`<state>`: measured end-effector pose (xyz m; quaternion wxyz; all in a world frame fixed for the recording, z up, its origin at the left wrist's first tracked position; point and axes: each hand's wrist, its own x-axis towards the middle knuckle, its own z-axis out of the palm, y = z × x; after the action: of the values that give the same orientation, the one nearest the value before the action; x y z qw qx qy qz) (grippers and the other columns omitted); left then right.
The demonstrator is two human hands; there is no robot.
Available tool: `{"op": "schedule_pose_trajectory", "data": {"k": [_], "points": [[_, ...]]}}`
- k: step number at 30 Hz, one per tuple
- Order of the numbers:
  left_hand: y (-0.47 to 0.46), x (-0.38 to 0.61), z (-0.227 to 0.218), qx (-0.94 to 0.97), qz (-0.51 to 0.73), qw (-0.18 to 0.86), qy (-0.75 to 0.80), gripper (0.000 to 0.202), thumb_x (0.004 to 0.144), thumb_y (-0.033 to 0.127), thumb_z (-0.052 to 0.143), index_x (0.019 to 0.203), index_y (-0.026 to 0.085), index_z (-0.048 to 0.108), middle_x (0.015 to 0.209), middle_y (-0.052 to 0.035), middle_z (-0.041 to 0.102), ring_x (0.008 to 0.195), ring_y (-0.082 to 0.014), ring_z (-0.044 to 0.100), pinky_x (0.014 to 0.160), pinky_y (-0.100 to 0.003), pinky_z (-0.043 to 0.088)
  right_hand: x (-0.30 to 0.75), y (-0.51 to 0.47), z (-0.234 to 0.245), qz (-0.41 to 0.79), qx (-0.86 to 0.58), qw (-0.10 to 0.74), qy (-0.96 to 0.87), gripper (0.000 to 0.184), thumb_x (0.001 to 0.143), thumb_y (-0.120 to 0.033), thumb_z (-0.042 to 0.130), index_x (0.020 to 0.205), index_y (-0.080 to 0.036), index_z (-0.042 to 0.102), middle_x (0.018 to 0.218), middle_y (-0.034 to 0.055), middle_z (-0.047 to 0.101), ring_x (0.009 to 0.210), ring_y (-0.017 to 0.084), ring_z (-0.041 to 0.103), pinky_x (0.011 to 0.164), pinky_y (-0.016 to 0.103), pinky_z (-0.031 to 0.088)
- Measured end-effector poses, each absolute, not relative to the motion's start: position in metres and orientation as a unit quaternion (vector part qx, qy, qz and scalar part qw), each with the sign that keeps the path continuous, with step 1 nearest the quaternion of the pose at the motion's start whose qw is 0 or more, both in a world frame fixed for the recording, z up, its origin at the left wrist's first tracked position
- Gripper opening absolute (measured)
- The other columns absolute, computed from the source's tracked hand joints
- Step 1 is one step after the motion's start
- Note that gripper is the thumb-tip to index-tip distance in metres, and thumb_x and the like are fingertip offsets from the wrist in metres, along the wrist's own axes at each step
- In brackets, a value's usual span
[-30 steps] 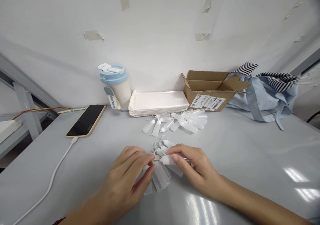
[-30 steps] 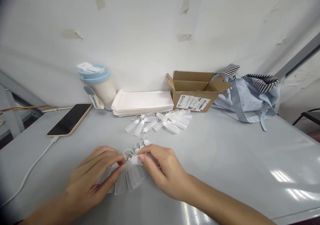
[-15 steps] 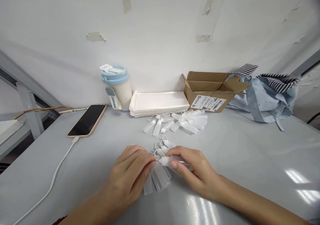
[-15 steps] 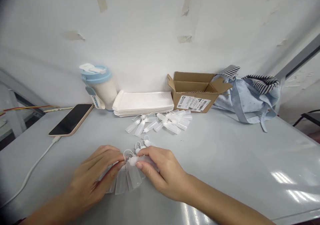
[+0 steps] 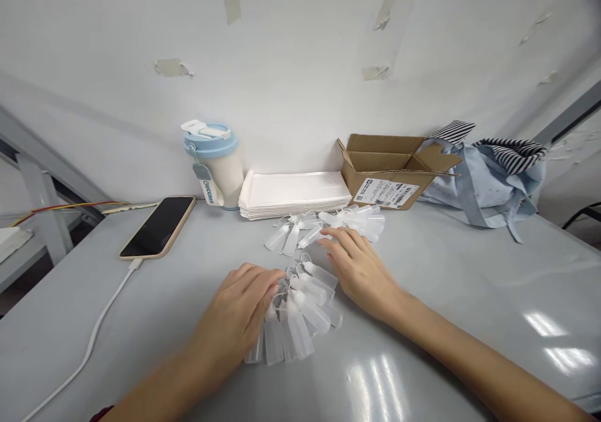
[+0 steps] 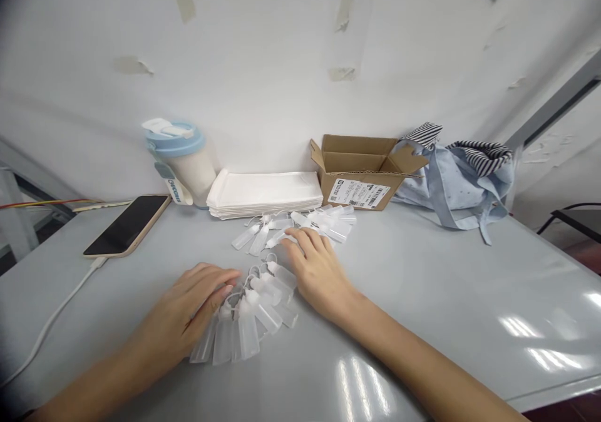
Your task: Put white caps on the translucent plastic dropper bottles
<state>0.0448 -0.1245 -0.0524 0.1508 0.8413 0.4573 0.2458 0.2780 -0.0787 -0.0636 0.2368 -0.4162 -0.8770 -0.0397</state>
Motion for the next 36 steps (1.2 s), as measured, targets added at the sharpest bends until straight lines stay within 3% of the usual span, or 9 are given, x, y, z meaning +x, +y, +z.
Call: {"op": "schedule_pose_trajectory", "data": {"k": [2, 6, 13, 17, 21, 25, 29, 36], "points": [[-0.125, 0.044, -0.052, 0.835, 0.246, 0.145, 0.471, 0.025, 0.095, 0.017, 0.034, 0.114, 0.023, 0.049, 0.094, -0.0025, 0.062, 0.089, -0.0192, 0.053, 0.079, -0.034, 0.042, 0.281, -0.076, -0.066, -0.103, -0.457, 0.196, -0.861, 0.031, 0.086, -0.002, 0.042, 0.114, -0.01, 0.053, 0.126, 0.0177, 0.051, 0.112, 0.032, 0.044, 0.083, 0.044, 0.042], [-0.127, 0.044, -0.05, 0.828, 0.246, 0.143, 0.483, 0.023, 0.094, 0.019, 0.037, 0.113, 0.024, 0.049, 0.09, -0.0008, 0.061, 0.087, -0.0187, 0.054, 0.076, -0.033, 0.044, 0.287, -0.072, -0.065, -0.16, -0.548, 0.143, -0.809, 0.025, 0.084, -0.006, 0.049, 0.108, -0.01, 0.057, 0.112, 0.017, 0.058, 0.097, 0.031, 0.052, 0.074, 0.04, 0.042], [-0.128, 0.044, -0.051, 0.829, 0.245, 0.138, 0.483, 0.021, 0.094, 0.021, 0.039, 0.113, 0.025, 0.047, 0.091, -0.0002, 0.061, 0.088, -0.0184, 0.054, 0.077, -0.034, 0.043, 0.287, -0.071, -0.065, -0.143, -0.591, 0.086, -0.79, 0.017, 0.084, -0.011, 0.057, 0.101, -0.012, 0.059, 0.103, 0.014, 0.061, 0.088, 0.027, 0.056, 0.069, 0.035, 0.041], [-0.128, 0.045, -0.05, 0.831, 0.245, 0.136, 0.48, 0.021, 0.094, 0.02, 0.039, 0.113, 0.025, 0.046, 0.09, 0.0005, 0.061, 0.087, -0.0181, 0.054, 0.079, -0.035, 0.042, 0.286, -0.071, -0.066, -0.141, -0.596, 0.082, -0.786, 0.017, 0.085, -0.007, 0.05, 0.099, -0.011, 0.058, 0.097, 0.0139, 0.061, 0.085, 0.027, 0.057, 0.068, 0.035, 0.041], [-0.129, 0.044, -0.05, 0.834, 0.246, 0.127, 0.477, 0.02, 0.094, 0.021, 0.04, 0.111, 0.024, 0.047, 0.09, -0.0003, 0.061, 0.086, -0.0185, 0.055, 0.078, -0.035, 0.043, 0.284, -0.073, -0.065, -0.128, -0.594, 0.12, -0.785, 0.02, 0.086, -0.006, 0.046, 0.103, -0.009, 0.056, 0.095, 0.0151, 0.06, 0.085, 0.028, 0.057, 0.07, 0.038, 0.044], [-0.129, 0.045, -0.05, 0.833, 0.249, 0.122, 0.478, 0.019, 0.093, 0.023, 0.04, 0.111, 0.024, 0.048, 0.089, -0.0007, 0.062, 0.084, -0.0185, 0.056, 0.077, -0.034, 0.044, 0.281, -0.077, -0.062, -0.066, -0.542, 0.222, -0.808, 0.027, 0.089, -0.011, 0.041, 0.115, -0.005, 0.046, 0.098, 0.0165, 0.056, 0.091, 0.028, 0.055, 0.074, 0.039, 0.047], [-0.129, 0.045, -0.048, 0.83, 0.244, 0.127, 0.486, 0.019, 0.094, 0.024, 0.04, 0.11, 0.023, 0.05, 0.089, -0.0013, 0.062, 0.084, -0.0185, 0.056, 0.075, -0.033, 0.046, 0.278, -0.084, -0.058, 0.036, -0.494, 0.299, -0.816, 0.03, 0.092, -0.016, 0.037, 0.122, -0.01, 0.038, 0.099, 0.0134, 0.051, 0.09, 0.024, 0.055, 0.073, 0.037, 0.05], [-0.13, 0.045, -0.048, 0.812, 0.245, 0.136, 0.512, 0.025, 0.093, 0.027, 0.039, 0.116, 0.024, 0.048, 0.094, -0.0026, 0.062, 0.086, -0.0196, 0.057, 0.074, -0.034, 0.048, 0.273, -0.095, -0.049, 0.117, -0.404, 0.338, -0.842, 0.031, 0.093, -0.015, 0.038, 0.123, -0.015, 0.034, 0.104, 0.0131, 0.049, 0.09, 0.022, 0.053, 0.076, 0.038, 0.05]]}}
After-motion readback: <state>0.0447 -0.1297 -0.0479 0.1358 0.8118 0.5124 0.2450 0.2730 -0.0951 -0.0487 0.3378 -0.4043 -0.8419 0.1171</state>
